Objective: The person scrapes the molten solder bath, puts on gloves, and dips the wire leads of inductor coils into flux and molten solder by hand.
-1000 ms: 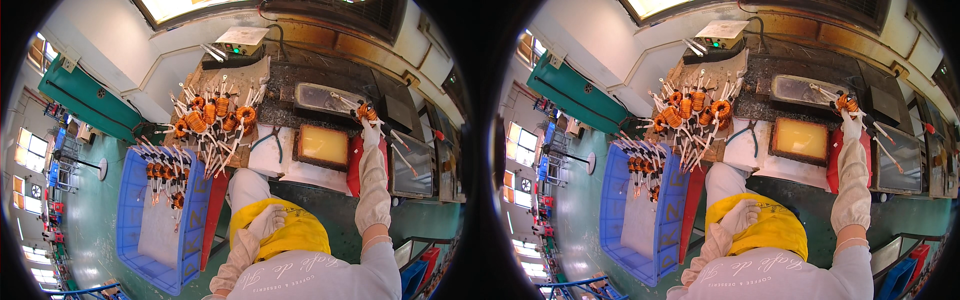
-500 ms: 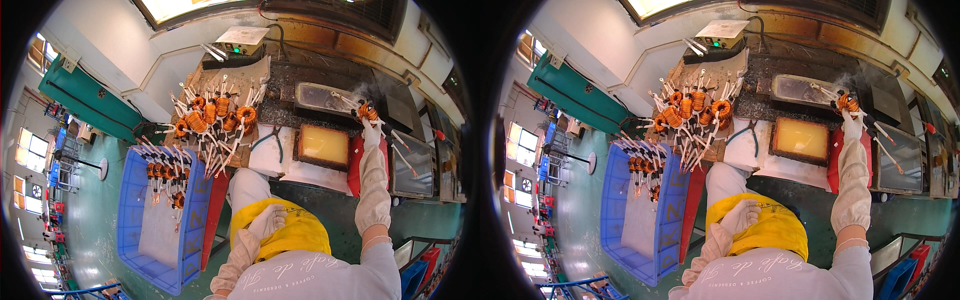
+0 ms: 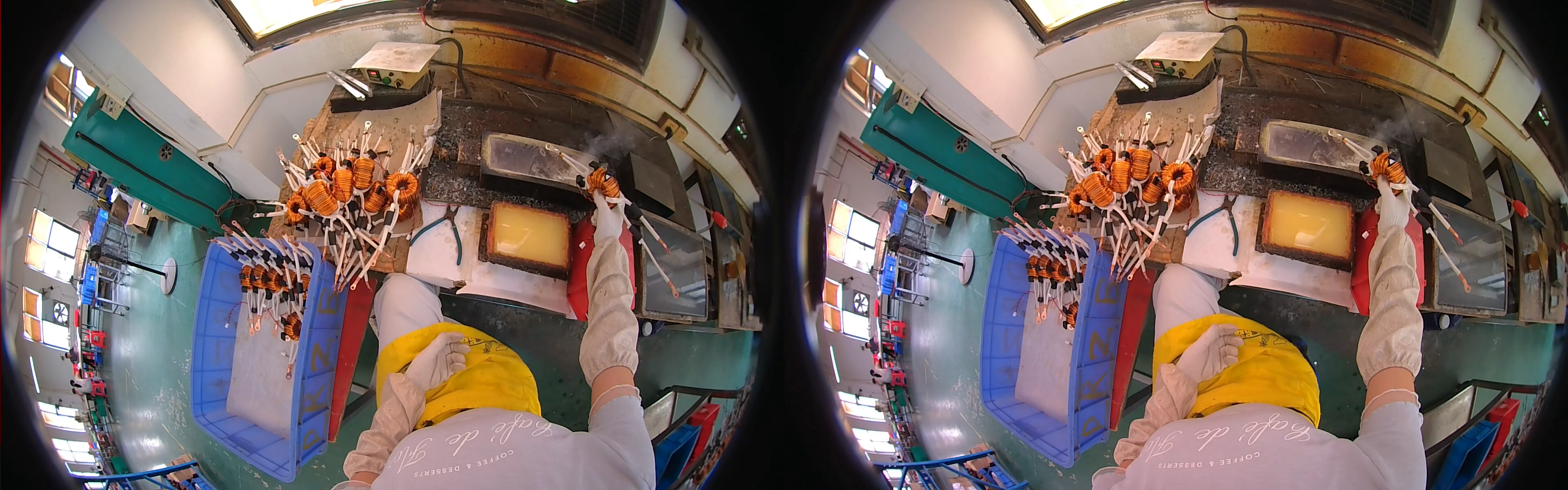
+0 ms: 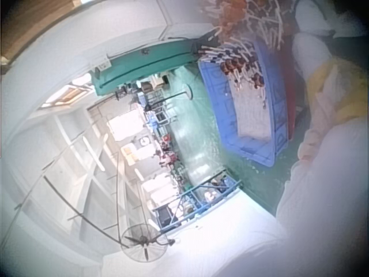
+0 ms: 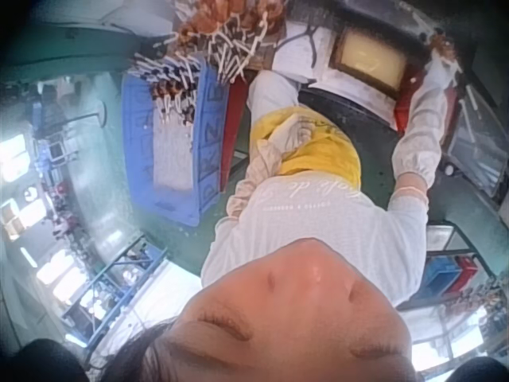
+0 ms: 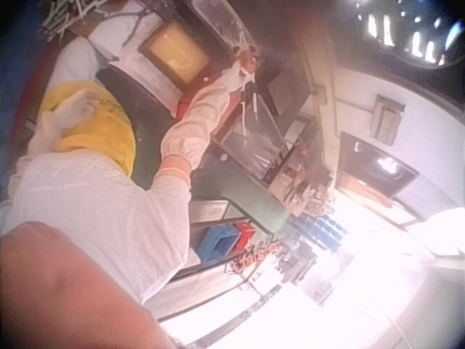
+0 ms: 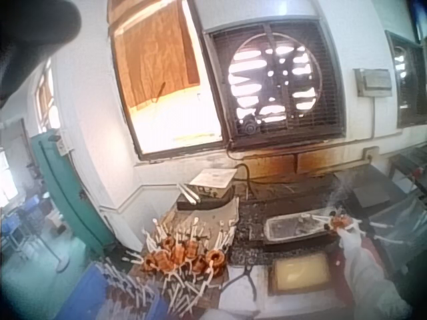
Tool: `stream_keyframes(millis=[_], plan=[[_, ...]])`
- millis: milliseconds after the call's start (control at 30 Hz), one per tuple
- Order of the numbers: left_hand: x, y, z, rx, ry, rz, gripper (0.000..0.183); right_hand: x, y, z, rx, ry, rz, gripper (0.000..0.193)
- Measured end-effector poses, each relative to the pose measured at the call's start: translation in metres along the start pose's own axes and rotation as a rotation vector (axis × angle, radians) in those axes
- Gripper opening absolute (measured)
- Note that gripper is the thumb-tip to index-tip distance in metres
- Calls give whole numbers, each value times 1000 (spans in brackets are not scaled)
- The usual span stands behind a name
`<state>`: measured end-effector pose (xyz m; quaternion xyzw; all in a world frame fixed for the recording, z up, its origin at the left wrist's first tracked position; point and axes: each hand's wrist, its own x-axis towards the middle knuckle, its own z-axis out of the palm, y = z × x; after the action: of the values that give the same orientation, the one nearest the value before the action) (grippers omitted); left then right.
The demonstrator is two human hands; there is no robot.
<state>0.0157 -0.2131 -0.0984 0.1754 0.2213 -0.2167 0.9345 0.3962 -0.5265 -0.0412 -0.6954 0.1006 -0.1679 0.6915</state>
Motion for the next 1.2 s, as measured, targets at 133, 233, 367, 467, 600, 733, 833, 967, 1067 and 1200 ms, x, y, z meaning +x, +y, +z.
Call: stream_keyframes(millis=[133, 233, 367, 467, 600, 733, 833, 967, 1067, 1200], plan=[[0, -1, -2, -26, -24, 3, 34, 0, 1, 0, 3, 14, -4, 34], [1, -1, -3, -31, -31, 5, 35, -2, -1, 2, 48, 29, 8, 31], [1, -1, -2, -21, -26, 8, 34, -4, -4, 2, 63, 22, 17, 28], [1, -1, -1, -21, -5, 5, 34, -5, -6, 1, 76, 13, 26, 27], [1, -1, 1, -25, 5, -7, 34, -5, -6, 0, 94, 7, 30, 27], [1, -1, 1, -15, 23, -3, 33, -6, -7, 1, 106, 31, 25, 26], [1, 0, 2, -32, 25, -10, 33, -6, -8, 1, 135, 23, 21, 26], [0, 0, 4, -19, 30, -11, 33, -7, -8, 1, 159, 16, 18, 27], [0, 1, 4, -26, 23, -12, 34, -6, -7, -1, 181, -4, 13, 28], [0, 0, 3, -3, 31, -6, 35, 1, -8, -7, 158, -96, 51, 30]])
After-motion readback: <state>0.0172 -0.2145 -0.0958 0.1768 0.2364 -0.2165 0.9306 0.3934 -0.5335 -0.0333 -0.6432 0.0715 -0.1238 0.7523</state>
